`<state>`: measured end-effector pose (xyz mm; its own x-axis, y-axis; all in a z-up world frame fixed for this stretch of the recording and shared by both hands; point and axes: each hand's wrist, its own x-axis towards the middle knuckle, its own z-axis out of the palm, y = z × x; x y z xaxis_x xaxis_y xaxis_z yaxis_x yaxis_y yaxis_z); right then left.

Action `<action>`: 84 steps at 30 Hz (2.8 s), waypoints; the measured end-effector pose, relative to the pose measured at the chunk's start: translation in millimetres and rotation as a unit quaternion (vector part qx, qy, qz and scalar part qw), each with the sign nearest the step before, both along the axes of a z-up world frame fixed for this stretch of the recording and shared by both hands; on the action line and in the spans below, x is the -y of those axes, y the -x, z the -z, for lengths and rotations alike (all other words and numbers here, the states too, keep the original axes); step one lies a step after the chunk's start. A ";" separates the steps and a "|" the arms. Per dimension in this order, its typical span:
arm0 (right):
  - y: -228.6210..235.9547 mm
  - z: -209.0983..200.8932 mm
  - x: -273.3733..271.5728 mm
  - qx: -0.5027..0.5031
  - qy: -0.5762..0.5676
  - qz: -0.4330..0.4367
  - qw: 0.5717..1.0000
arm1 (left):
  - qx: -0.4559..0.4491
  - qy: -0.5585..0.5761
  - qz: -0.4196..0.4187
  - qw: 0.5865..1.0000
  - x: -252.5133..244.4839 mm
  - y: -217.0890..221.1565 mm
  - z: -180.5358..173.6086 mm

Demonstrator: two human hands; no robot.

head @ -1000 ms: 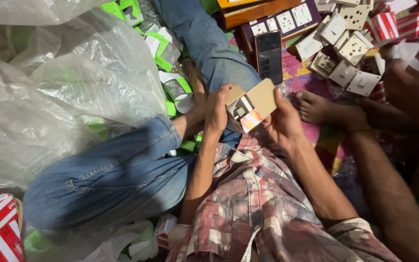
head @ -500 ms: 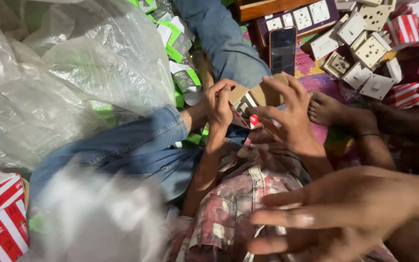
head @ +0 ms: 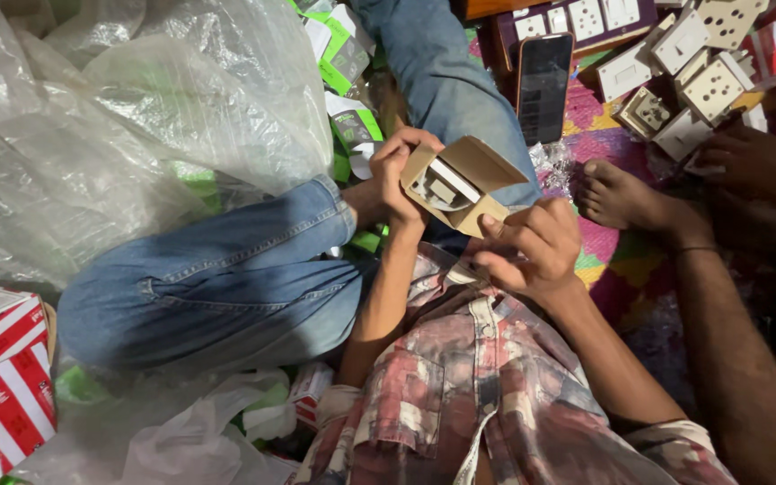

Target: The person sits on the floor and repeatedly opens small red-and-white striped boxes to remove white plastic electrical components. They place the components on the floor and discard the empty boxes.

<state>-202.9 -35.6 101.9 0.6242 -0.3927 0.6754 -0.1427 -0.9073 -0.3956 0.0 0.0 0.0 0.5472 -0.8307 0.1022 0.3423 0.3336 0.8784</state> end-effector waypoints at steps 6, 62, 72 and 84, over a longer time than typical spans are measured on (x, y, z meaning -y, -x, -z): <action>-1.8 -15.9 -5.6 -0.040 -0.059 0.027 0.997 | 0.165 0.036 -0.059 0.984 -5.6 -3.3 -28.1; 54.4 -12.1 63.7 0.331 -0.328 0.142 0.873 | 0.029 -0.114 -0.005 0.993 19.8 6.1 15.7; 65.9 35.8 97.9 0.510 -0.689 0.146 0.494 | 0.115 -0.080 -0.069 0.988 20.9 9.1 28.8; -19.8 19.7 20.5 0.144 -0.440 0.012 0.886 | -0.082 -0.090 -0.077 0.990 28.4 4.4 61.6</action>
<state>-183.1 -56.1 82.2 0.4595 -0.8576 0.2310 0.0637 -0.2276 -0.9717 -4.4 -28.4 -61.6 0.6663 -0.7324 -0.1402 0.4418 0.2363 0.8654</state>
